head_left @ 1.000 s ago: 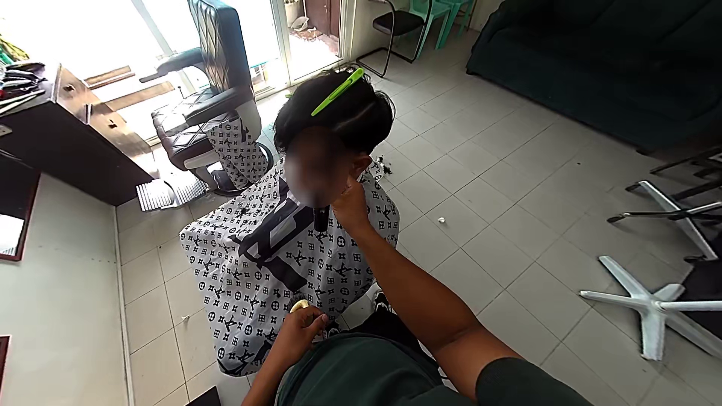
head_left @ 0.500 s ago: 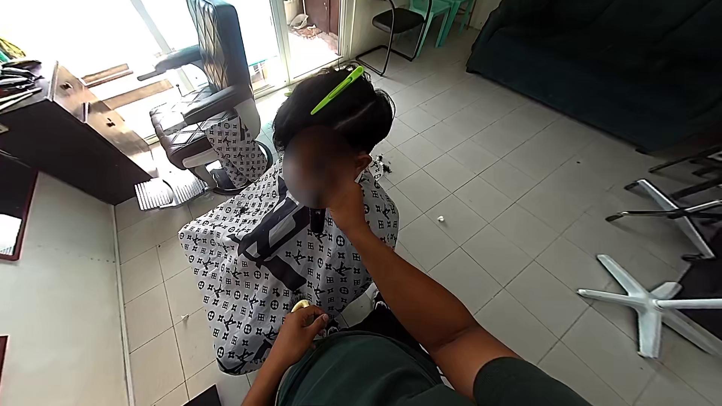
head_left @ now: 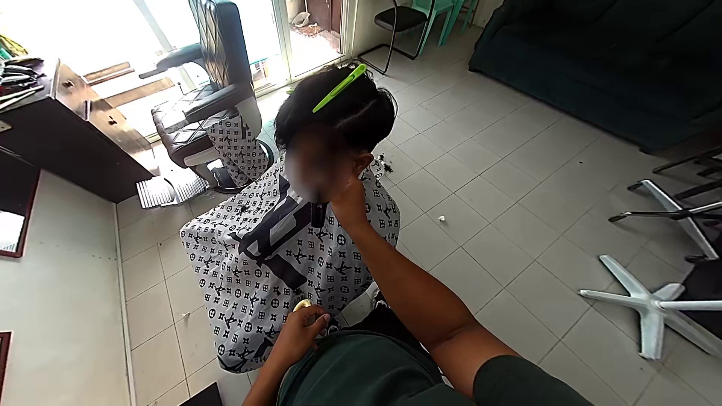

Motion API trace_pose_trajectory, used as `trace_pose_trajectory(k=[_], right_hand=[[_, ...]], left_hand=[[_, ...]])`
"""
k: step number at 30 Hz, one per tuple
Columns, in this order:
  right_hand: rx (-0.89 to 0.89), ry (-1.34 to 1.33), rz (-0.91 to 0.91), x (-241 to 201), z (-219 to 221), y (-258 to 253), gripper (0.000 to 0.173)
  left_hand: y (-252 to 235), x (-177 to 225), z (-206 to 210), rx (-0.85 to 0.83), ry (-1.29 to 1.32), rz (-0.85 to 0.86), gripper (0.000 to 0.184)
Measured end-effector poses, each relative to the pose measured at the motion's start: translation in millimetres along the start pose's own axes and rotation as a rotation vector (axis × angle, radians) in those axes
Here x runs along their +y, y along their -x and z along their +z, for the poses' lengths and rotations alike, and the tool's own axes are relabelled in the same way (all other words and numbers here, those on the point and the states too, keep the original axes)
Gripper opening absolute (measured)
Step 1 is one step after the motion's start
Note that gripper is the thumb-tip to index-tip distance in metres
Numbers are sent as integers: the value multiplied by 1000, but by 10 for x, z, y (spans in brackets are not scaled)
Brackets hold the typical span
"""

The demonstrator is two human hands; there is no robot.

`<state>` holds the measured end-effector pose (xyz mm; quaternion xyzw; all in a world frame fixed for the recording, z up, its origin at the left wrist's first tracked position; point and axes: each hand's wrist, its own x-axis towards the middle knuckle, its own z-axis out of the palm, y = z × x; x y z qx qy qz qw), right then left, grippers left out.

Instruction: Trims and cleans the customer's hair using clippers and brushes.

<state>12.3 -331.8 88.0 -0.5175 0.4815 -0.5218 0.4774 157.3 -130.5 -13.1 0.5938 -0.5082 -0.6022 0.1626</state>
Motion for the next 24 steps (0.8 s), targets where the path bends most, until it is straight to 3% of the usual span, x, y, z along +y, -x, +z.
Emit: trace_pose_trajectory(k=[15,24], right_hand=[[-29,46,56,-18,-34,75,43],[-9,-8,-37,9,32,43,36]], left_hand=[[-9,-18,0,-1,-7,-5,23],[-6,-8,-6,5,-18,17,24]])
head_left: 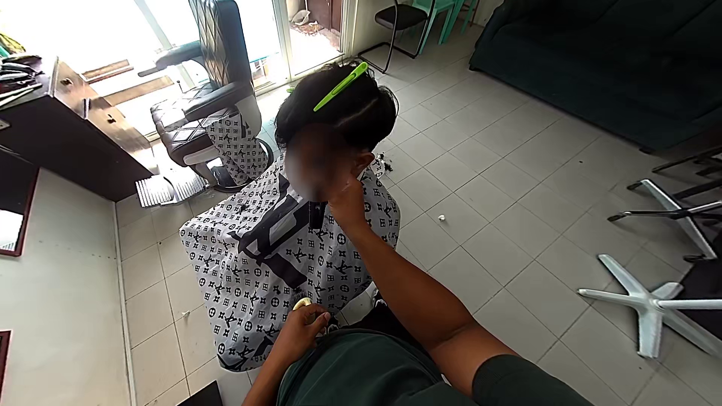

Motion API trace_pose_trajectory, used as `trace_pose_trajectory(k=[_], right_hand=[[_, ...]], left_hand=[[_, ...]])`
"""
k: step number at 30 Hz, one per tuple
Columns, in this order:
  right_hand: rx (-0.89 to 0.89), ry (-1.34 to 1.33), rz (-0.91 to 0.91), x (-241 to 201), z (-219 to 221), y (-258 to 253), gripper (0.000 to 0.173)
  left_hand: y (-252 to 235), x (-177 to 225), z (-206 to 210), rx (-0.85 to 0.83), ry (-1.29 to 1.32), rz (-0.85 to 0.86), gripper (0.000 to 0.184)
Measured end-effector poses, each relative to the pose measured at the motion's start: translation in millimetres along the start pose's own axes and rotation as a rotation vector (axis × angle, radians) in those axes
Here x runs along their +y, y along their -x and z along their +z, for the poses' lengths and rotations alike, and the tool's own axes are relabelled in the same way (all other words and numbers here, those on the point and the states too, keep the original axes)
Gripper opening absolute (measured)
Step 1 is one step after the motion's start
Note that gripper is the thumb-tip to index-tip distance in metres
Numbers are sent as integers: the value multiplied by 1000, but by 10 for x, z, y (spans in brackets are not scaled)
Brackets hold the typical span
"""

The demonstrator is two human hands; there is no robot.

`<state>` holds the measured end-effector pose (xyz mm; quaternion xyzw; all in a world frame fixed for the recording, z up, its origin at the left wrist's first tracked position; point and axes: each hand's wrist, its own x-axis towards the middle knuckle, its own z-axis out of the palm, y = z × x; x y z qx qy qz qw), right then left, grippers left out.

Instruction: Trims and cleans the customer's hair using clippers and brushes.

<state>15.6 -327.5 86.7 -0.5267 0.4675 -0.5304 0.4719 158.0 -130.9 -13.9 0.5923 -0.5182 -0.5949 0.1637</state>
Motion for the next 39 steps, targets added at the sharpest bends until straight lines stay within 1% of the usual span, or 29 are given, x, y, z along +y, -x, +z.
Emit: trace_pose_trajectory(k=[5,10,15,20,24,28,33,37,39], right_hand=[[18,-5,-9,2,7,-18,35],[-1,17,31,-14,-6,-41,38],[-17,5,0,-5,-10,-5,37],[-3,-14,-1,5,-1,-3,36],[38,-72,-13,16,46,-126,32],[-12,11,19,-13,-2,-56,36],[-8,-9,4,4,-15,-34,37],[33,-74,-13,32,30,-146,32],[25,-74,-4,31,39,-175,33]], left_hand=[[-12,-7,-5,-1,2,3,25],[-19,-11,-6,-2,-11,14,25],[-23,-4,-16,-3,-17,14,26],[-25,-9,-21,-4,-21,21,25],[-21,5,-24,0,-28,25,25],[-20,5,-20,2,-32,28,25],[-21,17,-23,1,-38,30,26],[-25,23,-33,-5,-44,34,25],[-27,22,-33,-4,-45,34,24]])
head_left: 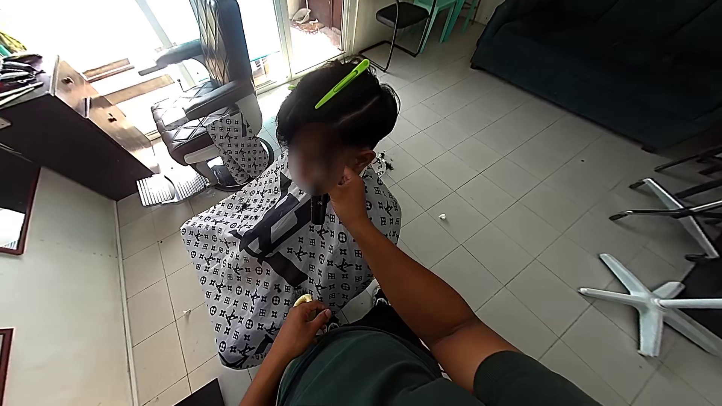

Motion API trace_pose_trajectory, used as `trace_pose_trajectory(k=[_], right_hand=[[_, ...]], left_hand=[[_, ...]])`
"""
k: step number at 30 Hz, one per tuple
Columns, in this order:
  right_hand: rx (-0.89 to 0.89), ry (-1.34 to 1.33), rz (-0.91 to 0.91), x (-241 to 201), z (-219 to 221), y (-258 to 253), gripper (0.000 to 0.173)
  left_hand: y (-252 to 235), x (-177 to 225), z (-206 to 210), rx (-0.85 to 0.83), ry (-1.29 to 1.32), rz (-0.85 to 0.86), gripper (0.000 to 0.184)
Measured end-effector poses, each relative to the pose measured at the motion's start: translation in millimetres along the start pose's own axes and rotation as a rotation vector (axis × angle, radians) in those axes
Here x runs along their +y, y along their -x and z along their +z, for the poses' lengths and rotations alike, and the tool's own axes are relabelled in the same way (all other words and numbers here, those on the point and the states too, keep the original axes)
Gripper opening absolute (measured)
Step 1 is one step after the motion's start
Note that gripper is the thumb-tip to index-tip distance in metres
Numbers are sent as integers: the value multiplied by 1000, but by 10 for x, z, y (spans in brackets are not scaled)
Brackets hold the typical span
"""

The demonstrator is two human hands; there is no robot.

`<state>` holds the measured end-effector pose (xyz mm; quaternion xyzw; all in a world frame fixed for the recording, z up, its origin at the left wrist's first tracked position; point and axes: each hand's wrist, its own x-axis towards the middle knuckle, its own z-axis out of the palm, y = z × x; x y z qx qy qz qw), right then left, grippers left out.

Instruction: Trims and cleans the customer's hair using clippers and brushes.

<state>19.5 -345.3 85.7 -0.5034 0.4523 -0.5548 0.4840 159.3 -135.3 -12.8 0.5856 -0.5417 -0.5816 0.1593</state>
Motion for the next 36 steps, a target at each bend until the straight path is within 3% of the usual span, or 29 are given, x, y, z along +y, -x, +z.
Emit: trace_pose_trajectory(k=[36], right_hand=[[-26,21,-10,2,-74,170,34]], left_hand=[[-5,-30,-6,10,8,-17,25]])
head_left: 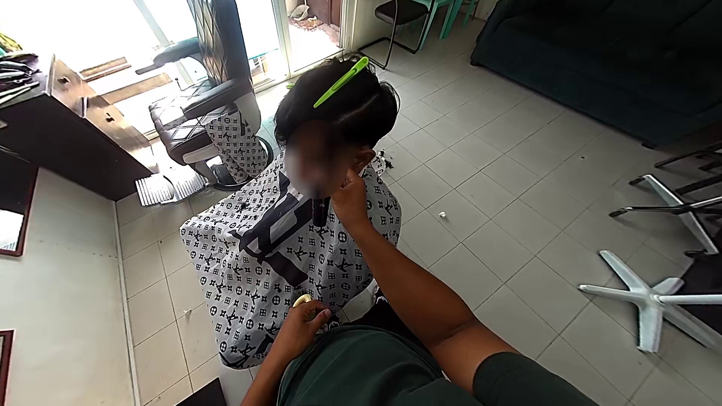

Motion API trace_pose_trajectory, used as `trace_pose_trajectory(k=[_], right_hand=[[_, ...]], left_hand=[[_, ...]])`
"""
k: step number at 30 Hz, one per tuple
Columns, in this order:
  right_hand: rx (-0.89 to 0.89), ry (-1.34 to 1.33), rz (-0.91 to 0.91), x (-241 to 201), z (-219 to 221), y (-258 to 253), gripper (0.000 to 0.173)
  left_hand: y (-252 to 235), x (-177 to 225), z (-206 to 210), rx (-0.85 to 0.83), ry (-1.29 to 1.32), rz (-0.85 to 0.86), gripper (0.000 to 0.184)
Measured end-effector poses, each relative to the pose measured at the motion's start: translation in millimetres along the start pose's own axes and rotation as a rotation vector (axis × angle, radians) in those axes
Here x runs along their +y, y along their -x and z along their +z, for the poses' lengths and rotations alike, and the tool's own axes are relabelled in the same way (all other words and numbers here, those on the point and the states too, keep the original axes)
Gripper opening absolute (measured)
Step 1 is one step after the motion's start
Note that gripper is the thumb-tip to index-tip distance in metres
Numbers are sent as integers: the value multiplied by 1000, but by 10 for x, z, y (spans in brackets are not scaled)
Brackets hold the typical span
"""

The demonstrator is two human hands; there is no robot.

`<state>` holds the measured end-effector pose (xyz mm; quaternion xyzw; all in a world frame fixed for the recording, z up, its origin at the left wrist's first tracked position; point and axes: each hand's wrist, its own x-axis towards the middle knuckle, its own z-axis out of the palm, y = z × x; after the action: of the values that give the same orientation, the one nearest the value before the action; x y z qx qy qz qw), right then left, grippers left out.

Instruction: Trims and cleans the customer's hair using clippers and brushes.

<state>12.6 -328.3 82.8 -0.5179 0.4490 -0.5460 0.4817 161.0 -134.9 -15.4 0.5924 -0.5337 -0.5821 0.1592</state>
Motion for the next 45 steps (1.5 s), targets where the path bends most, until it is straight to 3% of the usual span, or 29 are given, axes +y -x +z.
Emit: trace_pose_trajectory(k=[28,35,45], right_hand=[[-7,9,-2,-14,4,6,35],[22,-52,-22,10,73,-169,27],[-37,-7,-19,31,-26,82,34]], left_hand=[[-1,-3,22,8,-3,-2,25],[3,-8,25,7,0,6,25],[18,1,38,0,7,-8,26]])
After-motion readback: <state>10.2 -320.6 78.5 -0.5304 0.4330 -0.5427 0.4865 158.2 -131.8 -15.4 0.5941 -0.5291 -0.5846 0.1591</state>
